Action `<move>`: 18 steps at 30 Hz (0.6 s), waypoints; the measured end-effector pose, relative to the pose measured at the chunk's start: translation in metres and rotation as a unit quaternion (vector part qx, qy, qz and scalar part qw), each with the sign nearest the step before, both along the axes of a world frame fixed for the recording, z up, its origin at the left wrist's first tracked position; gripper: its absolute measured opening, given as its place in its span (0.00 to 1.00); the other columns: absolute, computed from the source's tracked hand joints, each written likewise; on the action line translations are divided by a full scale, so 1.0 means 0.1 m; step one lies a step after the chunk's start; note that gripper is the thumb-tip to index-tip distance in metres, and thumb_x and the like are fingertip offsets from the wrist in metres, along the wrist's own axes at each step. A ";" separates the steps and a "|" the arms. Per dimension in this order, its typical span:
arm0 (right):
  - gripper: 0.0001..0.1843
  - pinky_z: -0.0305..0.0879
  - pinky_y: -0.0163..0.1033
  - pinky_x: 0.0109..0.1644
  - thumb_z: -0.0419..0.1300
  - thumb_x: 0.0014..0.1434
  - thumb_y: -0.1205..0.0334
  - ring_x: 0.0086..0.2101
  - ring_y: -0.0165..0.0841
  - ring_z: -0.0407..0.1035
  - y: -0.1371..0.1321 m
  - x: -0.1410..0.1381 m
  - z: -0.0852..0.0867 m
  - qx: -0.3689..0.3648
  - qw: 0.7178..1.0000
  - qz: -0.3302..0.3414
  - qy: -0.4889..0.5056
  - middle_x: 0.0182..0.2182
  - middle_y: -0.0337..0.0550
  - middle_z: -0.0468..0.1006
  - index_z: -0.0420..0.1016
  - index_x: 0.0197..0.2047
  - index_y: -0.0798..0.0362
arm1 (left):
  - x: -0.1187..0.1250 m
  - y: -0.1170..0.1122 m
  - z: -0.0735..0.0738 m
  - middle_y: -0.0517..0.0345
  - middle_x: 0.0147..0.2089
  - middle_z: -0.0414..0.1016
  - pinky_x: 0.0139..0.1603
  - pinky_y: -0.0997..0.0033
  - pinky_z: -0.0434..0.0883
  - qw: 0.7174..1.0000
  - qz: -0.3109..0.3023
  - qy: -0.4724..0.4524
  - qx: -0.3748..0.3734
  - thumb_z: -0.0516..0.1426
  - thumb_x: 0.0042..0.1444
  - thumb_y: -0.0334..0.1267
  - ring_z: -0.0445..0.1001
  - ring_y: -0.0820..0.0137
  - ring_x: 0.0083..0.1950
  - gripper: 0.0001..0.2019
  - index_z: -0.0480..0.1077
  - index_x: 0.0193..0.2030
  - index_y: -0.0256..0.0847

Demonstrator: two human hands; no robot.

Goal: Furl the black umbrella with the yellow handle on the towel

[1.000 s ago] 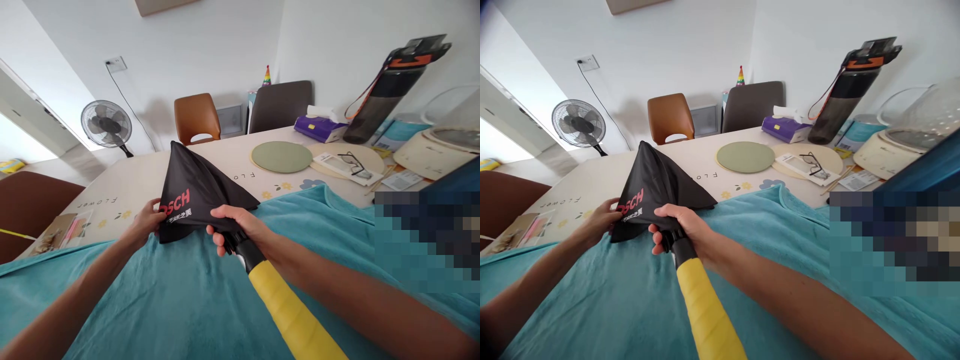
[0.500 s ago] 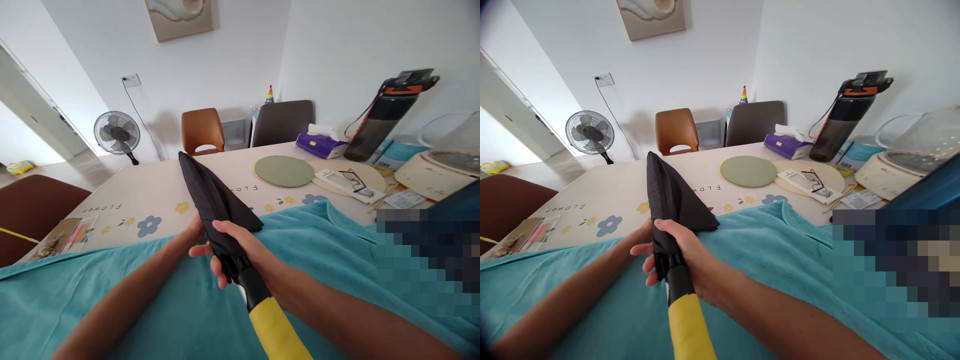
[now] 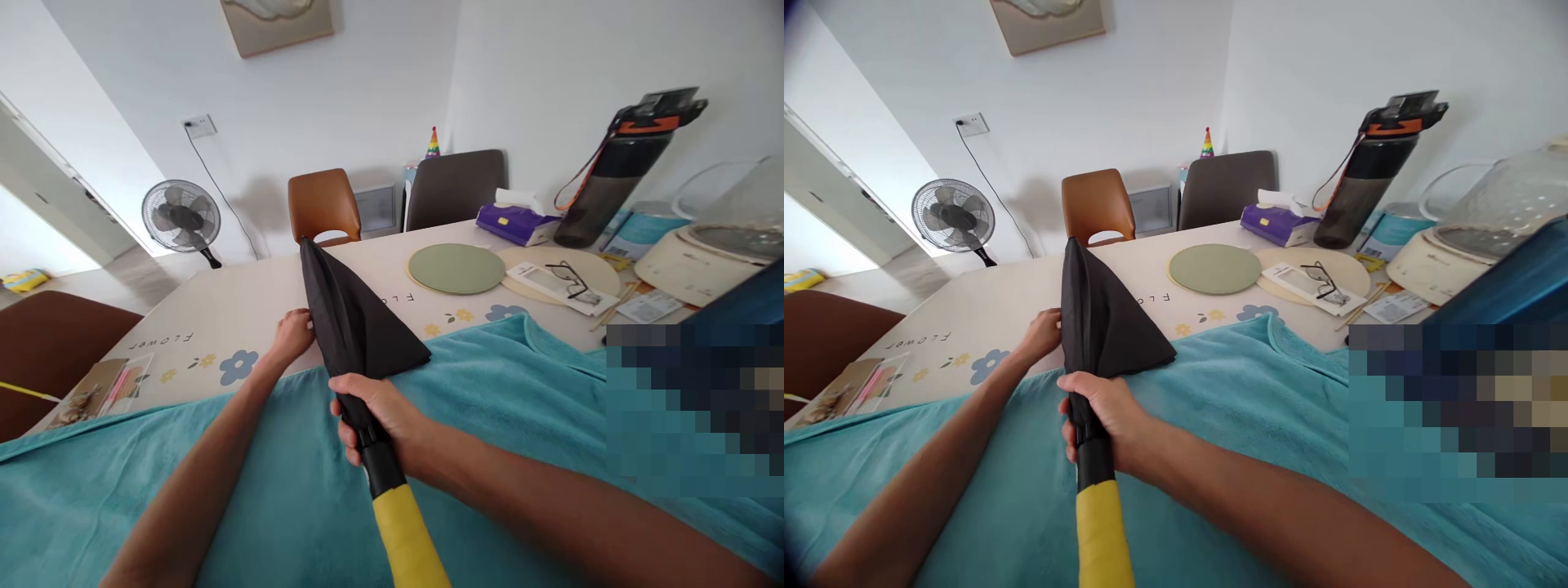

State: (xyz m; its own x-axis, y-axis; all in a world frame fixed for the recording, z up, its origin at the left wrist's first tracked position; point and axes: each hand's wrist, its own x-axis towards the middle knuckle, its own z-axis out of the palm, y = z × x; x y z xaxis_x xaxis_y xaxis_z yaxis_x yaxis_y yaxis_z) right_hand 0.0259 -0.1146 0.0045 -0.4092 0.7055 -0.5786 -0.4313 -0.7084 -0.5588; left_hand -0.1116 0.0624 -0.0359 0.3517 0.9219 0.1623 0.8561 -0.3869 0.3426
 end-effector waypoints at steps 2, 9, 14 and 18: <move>0.12 0.58 0.30 0.14 0.54 0.54 0.57 0.11 0.26 0.57 0.05 -0.03 -0.16 0.003 0.999 0.019 -0.039 0.10 0.35 0.62 0.62 0.24 0.55 | -0.09 0.07 0.02 0.50 0.49 0.72 0.52 0.64 0.62 0.999 0.044 -0.022 0.006 0.49 0.52 0.36 0.68 0.61 0.51 0.14 0.73 0.41 0.41; 0.13 0.63 0.31 0.15 0.55 0.55 0.57 0.13 0.26 0.61 0.09 -0.07 -0.32 0.002 0.999 0.020 -0.031 0.12 0.35 0.64 0.62 0.24 0.55 | 0.07 -0.15 0.16 0.46 0.46 0.73 0.43 0.63 0.65 0.988 0.108 -0.094 -0.048 0.49 0.51 0.56 0.71 0.59 0.45 0.26 0.66 0.48 0.36; 0.14 0.62 0.32 0.14 0.56 0.54 0.56 0.12 0.27 0.61 0.05 -0.12 -0.32 0.067 0.995 0.010 -0.071 0.11 0.36 0.64 0.62 0.22 0.55 | 0.27 -0.26 0.19 0.37 0.49 0.70 0.37 0.65 0.66 0.952 0.156 -0.208 -0.161 0.55 0.44 0.61 0.71 0.56 0.46 0.32 0.65 0.45 0.33; 0.13 0.63 0.32 0.16 0.56 0.53 0.55 0.12 0.26 0.61 0.00 -0.16 -0.35 0.126 0.988 -0.013 -0.089 0.12 0.34 0.65 0.63 0.24 0.55 | 0.34 -0.22 0.18 0.41 0.44 0.73 0.35 0.65 0.68 0.897 0.174 -0.322 -0.249 0.60 0.41 0.56 0.72 0.57 0.44 0.27 0.67 0.39 0.33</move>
